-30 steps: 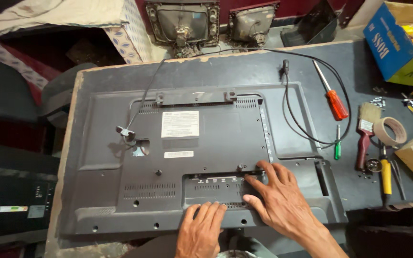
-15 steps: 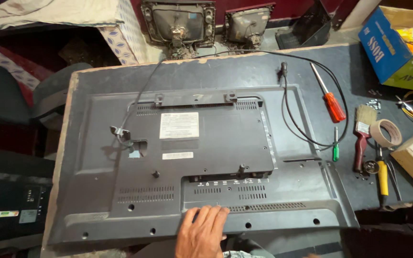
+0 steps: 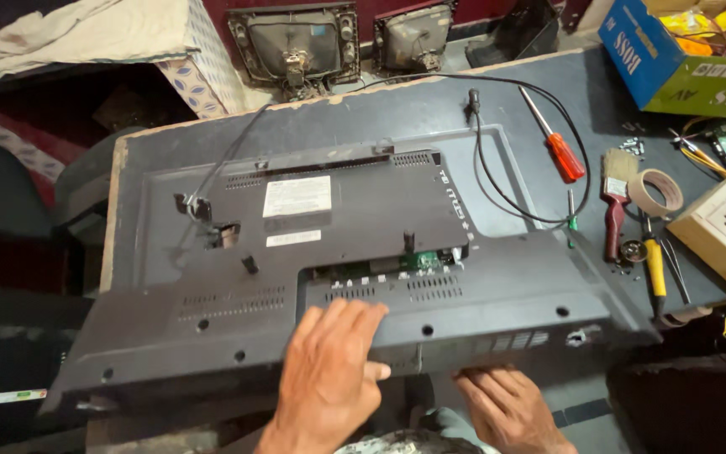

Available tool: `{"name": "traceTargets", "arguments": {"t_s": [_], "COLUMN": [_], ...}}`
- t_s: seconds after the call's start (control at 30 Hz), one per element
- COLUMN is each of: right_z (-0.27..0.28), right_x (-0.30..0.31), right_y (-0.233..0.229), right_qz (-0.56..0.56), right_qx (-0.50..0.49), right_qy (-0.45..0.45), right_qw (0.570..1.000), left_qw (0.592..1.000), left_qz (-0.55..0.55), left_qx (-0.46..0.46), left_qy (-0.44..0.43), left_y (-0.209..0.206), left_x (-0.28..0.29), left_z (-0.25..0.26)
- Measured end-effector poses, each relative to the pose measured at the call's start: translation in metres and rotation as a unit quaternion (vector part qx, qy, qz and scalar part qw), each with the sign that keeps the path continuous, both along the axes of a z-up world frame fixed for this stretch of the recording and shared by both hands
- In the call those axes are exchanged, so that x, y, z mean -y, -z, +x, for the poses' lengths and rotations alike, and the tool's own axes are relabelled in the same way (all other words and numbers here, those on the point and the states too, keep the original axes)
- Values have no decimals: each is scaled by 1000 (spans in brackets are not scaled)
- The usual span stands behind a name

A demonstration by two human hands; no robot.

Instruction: The person removes the back cover of a television to access the internal components. They then manipulate and connect wires to the circuit boards inside the chassis before reattaching the back cover.

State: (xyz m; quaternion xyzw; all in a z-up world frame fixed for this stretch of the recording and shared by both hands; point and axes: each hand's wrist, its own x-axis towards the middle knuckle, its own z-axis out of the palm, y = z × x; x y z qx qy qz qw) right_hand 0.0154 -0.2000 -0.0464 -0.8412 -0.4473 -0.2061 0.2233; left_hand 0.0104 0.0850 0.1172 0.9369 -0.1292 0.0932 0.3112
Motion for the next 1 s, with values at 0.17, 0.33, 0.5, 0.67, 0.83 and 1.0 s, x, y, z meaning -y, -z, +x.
{"name": "traceTargets", "arguments": {"t_s": [0.17,0.33,0.5,0.67,0.83,1.0], "right_z": [-8,-14,-1,33,76,115], "right_x": [-18,-30,-27,-29,-30,-25], "right_y": [-29,-41,-41,-41,-24,17], "right_qz": [28,35,20,59,68,-61], "right_qx": [10,41,36,-105,-69,-243], "right_qy": [-3,-31,-27,138,176,269], "right_qw": [1000,998,999,983,980,930], "left_qw": [1000,999,998,993,992,992], "left_qz": [2,13,50,73,59,68], "left_qx": [29,36,-37,-87,-108,-98], "left_qy": [5,12,-27,-36,-31,-33], "left_y": [-24,-36,-60,-83,-87,-85], "left_x": [-7,-16,-18,-17,-17,-16], "left_z": [12,28,45,52,52,51]}}
